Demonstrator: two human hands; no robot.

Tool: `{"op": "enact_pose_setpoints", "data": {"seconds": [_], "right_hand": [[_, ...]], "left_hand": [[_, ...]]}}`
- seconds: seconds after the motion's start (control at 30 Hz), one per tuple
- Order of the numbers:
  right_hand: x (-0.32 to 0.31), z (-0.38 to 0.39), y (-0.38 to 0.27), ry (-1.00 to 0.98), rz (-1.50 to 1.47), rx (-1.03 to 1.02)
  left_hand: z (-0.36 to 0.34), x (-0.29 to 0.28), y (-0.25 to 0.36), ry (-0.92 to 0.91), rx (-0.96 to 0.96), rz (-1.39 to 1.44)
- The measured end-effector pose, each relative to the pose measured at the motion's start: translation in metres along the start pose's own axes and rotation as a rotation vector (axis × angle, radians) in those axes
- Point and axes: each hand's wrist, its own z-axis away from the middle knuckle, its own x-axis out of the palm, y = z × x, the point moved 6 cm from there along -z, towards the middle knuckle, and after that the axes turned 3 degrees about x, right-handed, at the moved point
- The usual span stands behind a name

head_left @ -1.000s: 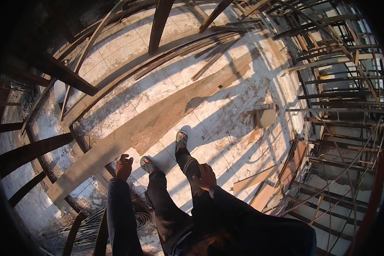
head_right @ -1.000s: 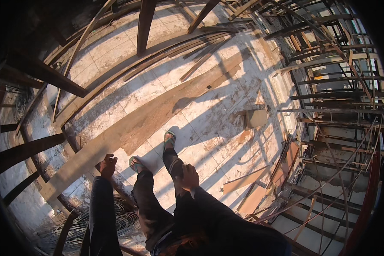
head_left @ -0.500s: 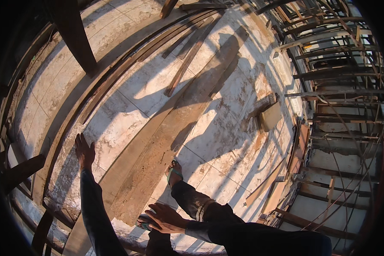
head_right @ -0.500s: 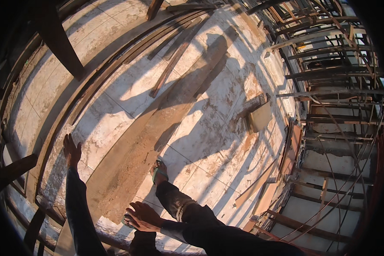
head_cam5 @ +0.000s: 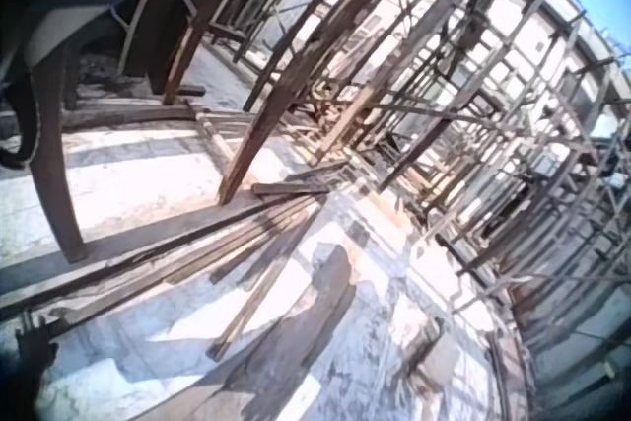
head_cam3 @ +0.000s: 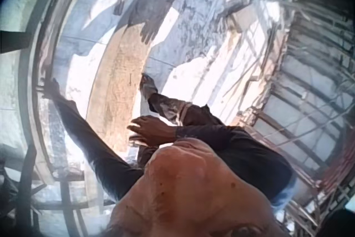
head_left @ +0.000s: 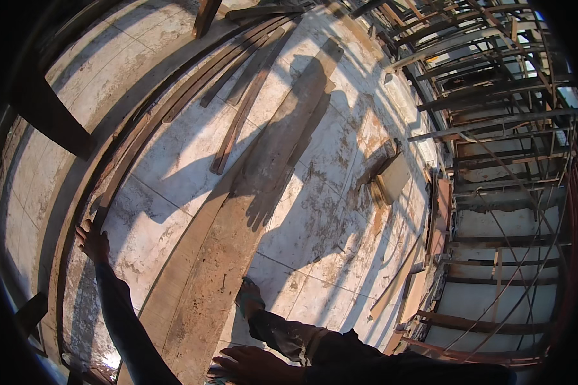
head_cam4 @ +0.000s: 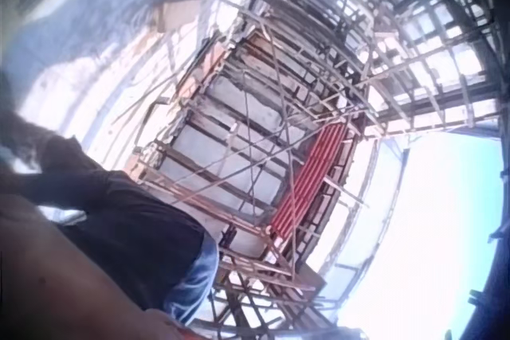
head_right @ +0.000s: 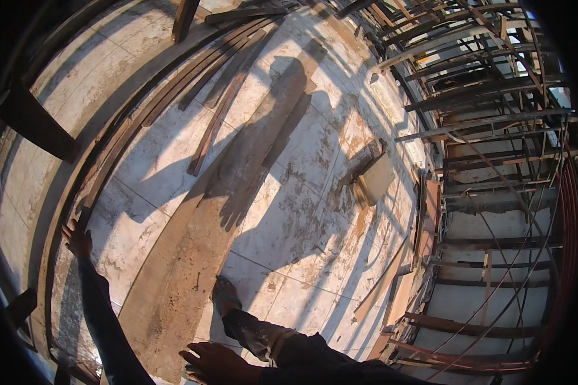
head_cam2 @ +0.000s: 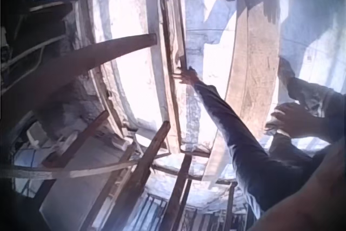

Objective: The person marks a wood strip using a pencil and a square ruler, then saws off the end of the strip using a hand saw while holding it against a wood frame on the floor.

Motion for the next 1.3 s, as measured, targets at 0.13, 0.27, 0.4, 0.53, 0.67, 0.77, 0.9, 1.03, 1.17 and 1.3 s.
{"op": "enact_pose_setpoints", "data": {"seconds": [0.13, 0.27, 0.4, 0.53, 0.67, 0.77, 0.9, 1.03, 1.17, 1.3], "right_hand": [[-0.008, -0.002, 0.001, -0.033, 0.011, 0.027], [0.017, -0.001, 0.006, -0.095, -0.008, 0.048], [0.045, 0.005, 0.003, -0.190, -0.022, -0.052], [0.034, -0.003, -0.001, -0.191, -0.072, -0.022], [0.019, -0.016, 0.011, -0.170, -0.158, 0.035], [-0.003, -0.023, 0.028, -0.147, -0.201, 0.069], [-0.040, -0.029, 0.066, 0.106, -0.326, 0.099], [-0.074, -0.030, 0.101, 0.183, -0.343, 0.198], [-0.107, -0.024, 0.121, 0.259, -0.390, 0.201], [-0.121, -0.023, 0.139, 0.213, -0.400, 0.298]], "left_hand": [[-0.003, 0.025, 0.004, -0.209, 0.075, 0.277], [0.025, 0.023, 0.007, -0.150, 0.326, 0.498], [0.034, -0.009, 0.021, -0.309, 0.285, 0.247], [0.033, -0.059, 0.080, -0.080, 0.300, 0.130], [0.013, -0.054, 0.192, -0.314, 0.492, 0.561], [-0.013, -0.128, 0.306, -0.193, 0.650, 0.888], [-0.039, -0.138, 0.442, -0.069, 0.783, 0.914], [-0.074, -0.123, 0.527, -0.089, 0.644, 0.908], [-0.132, -0.057, 0.569, -0.365, 0.453, 0.935], [-0.142, -0.033, 0.607, -0.163, 0.542, 0.908]]}}
